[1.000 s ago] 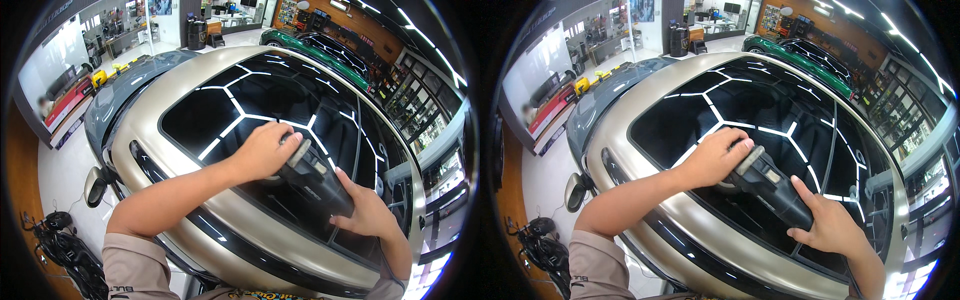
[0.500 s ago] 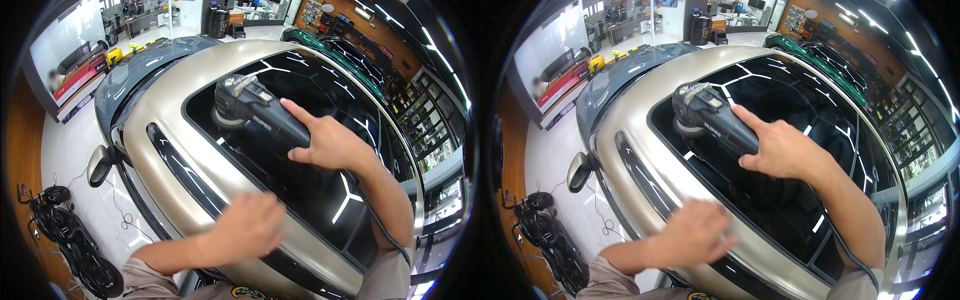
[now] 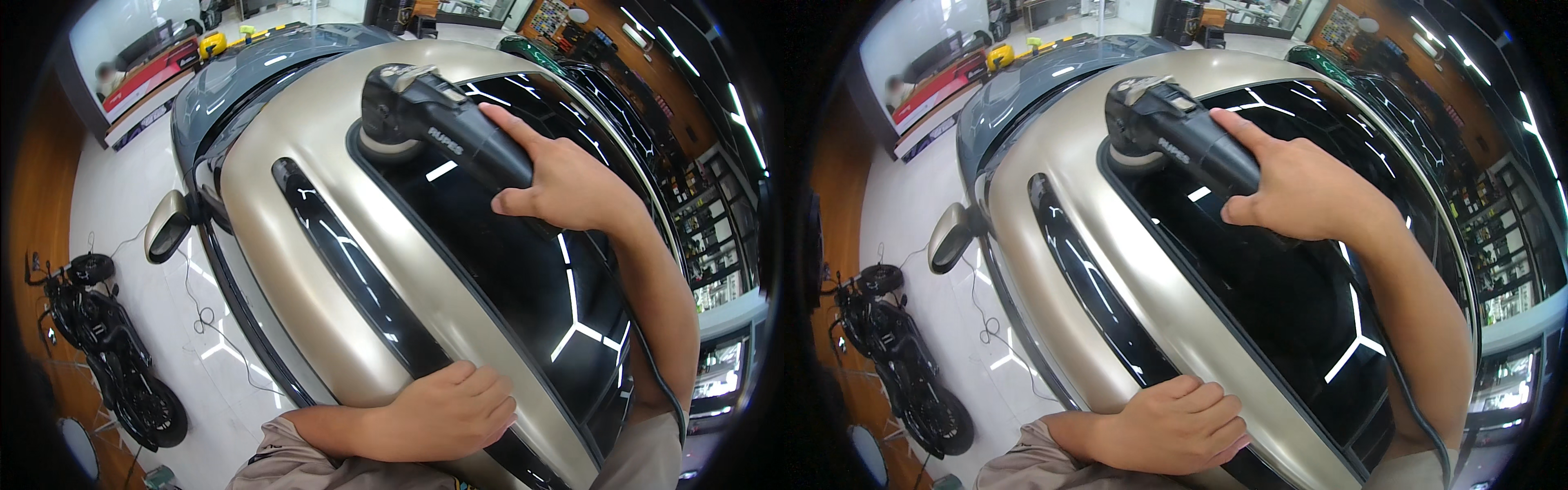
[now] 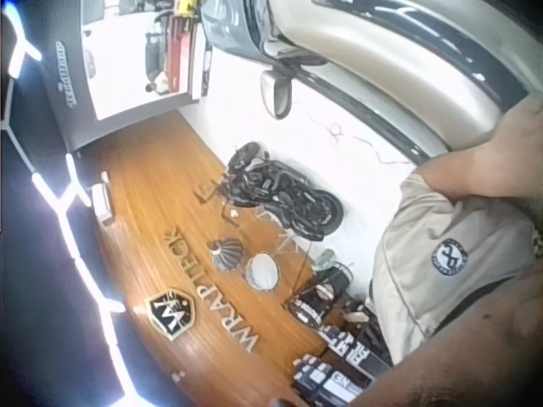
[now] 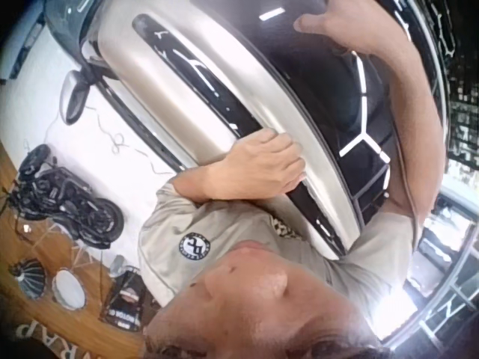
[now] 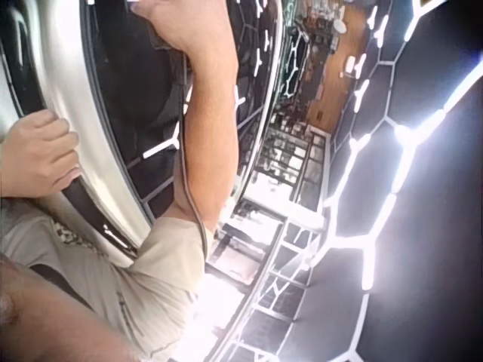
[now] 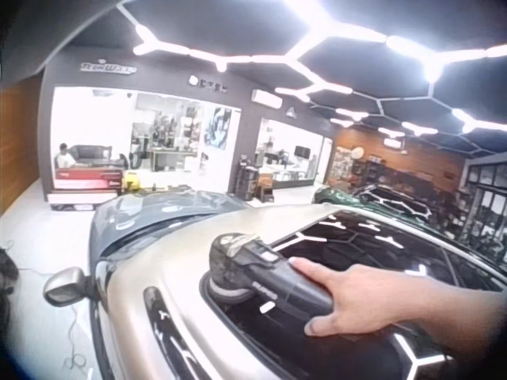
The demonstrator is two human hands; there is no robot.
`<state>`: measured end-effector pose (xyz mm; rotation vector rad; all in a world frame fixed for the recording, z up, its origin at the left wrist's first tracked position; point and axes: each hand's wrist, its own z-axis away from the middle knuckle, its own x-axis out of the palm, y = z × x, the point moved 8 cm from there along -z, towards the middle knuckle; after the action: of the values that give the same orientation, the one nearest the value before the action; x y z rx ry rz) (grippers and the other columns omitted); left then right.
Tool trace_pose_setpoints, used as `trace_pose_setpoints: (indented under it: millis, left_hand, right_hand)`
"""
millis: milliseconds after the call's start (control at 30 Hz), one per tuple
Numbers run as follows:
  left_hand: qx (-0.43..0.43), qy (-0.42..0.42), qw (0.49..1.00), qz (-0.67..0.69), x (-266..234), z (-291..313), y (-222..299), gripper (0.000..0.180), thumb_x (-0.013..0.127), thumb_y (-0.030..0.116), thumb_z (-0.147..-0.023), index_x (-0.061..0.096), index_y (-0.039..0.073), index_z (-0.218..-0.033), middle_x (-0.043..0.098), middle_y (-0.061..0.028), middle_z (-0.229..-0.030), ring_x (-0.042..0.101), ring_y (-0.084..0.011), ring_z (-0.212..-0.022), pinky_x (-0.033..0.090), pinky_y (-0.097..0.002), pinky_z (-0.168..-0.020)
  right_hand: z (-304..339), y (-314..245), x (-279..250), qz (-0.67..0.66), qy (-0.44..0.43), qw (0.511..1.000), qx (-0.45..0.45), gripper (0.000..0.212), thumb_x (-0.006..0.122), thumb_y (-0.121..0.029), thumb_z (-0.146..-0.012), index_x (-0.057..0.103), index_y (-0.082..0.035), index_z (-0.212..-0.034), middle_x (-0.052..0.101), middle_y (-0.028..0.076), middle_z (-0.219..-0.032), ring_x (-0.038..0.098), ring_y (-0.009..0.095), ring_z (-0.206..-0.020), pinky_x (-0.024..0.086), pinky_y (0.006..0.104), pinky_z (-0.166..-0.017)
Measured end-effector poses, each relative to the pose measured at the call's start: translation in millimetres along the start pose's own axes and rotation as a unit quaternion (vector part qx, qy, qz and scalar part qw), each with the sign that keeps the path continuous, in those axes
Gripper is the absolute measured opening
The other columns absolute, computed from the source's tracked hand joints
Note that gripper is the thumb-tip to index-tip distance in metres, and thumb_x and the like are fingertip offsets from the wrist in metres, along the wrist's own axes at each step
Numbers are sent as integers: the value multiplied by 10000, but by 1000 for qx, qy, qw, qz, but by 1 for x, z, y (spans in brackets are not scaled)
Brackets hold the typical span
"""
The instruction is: The person uses a handheld electric polisher to buff the black roof of a beige car. They move the polisher in overlapping passes across the entire roof surface, maintaining steady pressure and coverage.
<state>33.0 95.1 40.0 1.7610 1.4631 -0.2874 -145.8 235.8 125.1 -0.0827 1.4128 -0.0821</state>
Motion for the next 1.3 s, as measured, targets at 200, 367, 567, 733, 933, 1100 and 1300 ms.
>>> trace_pose_setpoints:
  millis: [200,367,567,733,933,1100,1300]
  left_hand:
    - [3,-19,999,28,2,3,0,213,712,265,-903,617,86,-836,548,-37,-873,552,-176,-854,426,-287,-753]
    - [12,23,999,37,3,5,1,197,680,228,-862,581,87,-766,452,-28,-812,491,-172,-807,367,-291,-687]
    - [20,21,999,34,5,4,0,217,664,238,-874,565,87,-755,447,-28,-806,483,-173,-800,363,-291,-684]
    - [16,12,999,27,5,4,0,213,658,245,-881,575,86,-766,456,-27,-810,485,-172,-804,363,-290,-684]
    - [17,21,999,29,5,5,0,211,653,248,-890,582,85,-777,465,-27,-816,487,-172,-810,364,-293,-690]
    - [20,20,999,25,7,5,-1,212,645,255,-893,578,91,-776,459,-26,-813,484,-170,-809,363,-294,-690]
    - [18,11,999,25,5,4,-1,221,649,253,-885,566,96,-754,446,-24,-803,478,-164,-797,358,-291,-677]
  right_hand:
    - [-2,-2,-1,8,-22,999,31,1053,767,-328,-726,248,-281,-1641,713,231,-873,721,373,-795,550,438,-848]
    - [-4,-1,-1,28,-1,1000,7,1030,751,-361,-722,294,-206,-1631,707,306,-948,728,408,-822,550,446,-849]
    - [-7,5,-2,24,-9,999,27,1068,758,-332,-700,258,-278,-1642,710,242,-935,703,375,-833,523,430,-883]
    - [-9,4,0,37,-2,999,12,1066,750,-339,-696,260,-280,-1641,713,249,-955,704,382,-848,518,438,-896]
    - [-11,2,-2,43,5,999,-1,1053,742,-369,-708,270,-244,-1640,708,291,-998,715,400,-861,528,442,-865]
    - [-11,11,-3,48,22,999,-1,1048,745,-377,-719,270,-233,-1642,703,314,-1006,717,414,-859,531,446,-856]
    - [-13,24,-5,26,7,999,37,1065,744,-365,-693,267,-275,-1641,703,275,-1042,689,411,-945,494,442,-943]
